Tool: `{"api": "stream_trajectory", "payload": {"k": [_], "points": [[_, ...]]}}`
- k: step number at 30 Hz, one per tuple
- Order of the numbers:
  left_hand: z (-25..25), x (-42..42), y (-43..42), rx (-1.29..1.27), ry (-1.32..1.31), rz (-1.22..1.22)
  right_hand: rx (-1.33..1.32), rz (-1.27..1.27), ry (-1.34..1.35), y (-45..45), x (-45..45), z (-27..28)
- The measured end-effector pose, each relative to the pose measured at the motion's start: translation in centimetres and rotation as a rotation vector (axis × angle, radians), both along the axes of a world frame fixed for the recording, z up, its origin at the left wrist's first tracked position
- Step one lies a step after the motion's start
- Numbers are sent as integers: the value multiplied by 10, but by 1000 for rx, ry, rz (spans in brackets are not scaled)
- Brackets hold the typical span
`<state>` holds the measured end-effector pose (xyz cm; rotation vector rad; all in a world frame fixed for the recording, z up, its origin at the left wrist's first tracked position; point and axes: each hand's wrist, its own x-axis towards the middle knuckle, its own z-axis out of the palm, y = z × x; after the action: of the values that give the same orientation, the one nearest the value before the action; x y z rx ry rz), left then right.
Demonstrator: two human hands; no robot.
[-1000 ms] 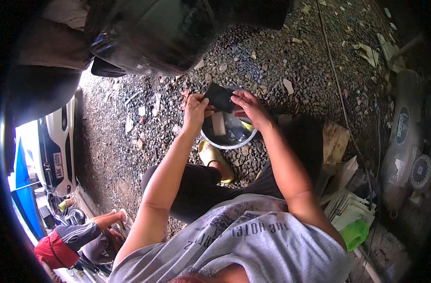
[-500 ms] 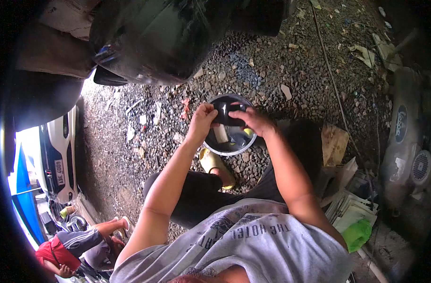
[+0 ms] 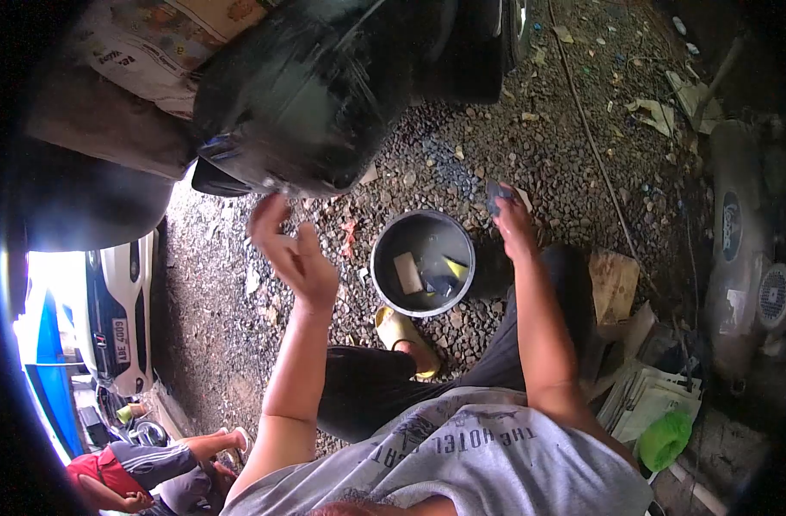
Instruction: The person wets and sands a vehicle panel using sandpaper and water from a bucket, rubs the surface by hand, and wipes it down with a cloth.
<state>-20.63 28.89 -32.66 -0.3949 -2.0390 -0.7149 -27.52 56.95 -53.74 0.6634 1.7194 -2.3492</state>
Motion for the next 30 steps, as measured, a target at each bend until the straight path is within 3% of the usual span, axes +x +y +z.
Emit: {"api": "stream_trajectory", "payload": {"k": [2, 4, 8, 11, 14, 15, 17, 20, 22, 23, 26, 27, 30], "points": [[11, -14, -5, 52, 95, 17, -104, 62, 293, -25, 4, 61], [17, -24, -5, 152, 103, 28, 81, 135, 644, -55, 23, 172], [-2, -28, -15, -14, -36, 133, 482, 51, 1398, -114, 17, 246], [-13, -35, -37, -211, -96, 176, 664, 79, 1469, -152, 29, 233], [-6, -40, -29, 102, -160, 39, 839, 12, 1509, -175, 23, 192], [4, -40, -21, 233, -199, -74, 859, -28, 1537, -173, 12, 203], [-6, -45, -22, 86, -206, 76, 931, -63, 1535, -163, -12, 246], [-1, -40, -12, 250, -289, 56, 954, -89, 1535, -160, -19, 271], [1, -45, -10, 446, -247, -150, 882, -139, 1564, -171, -15, 219], [3, -43, -11, 314, -224, -59, 845, -163, 1568, -174, -12, 195], [5, -40, -14, 291, -259, -38, 870, -120, 1582, -167, -14, 179], [1, -42, -13, 333, -233, -101, 817, -110, 1570, -165, -16, 208], [0, -38, -19, 258, -269, 15, 911, -121, 1551, -158, -28, 280]]}}
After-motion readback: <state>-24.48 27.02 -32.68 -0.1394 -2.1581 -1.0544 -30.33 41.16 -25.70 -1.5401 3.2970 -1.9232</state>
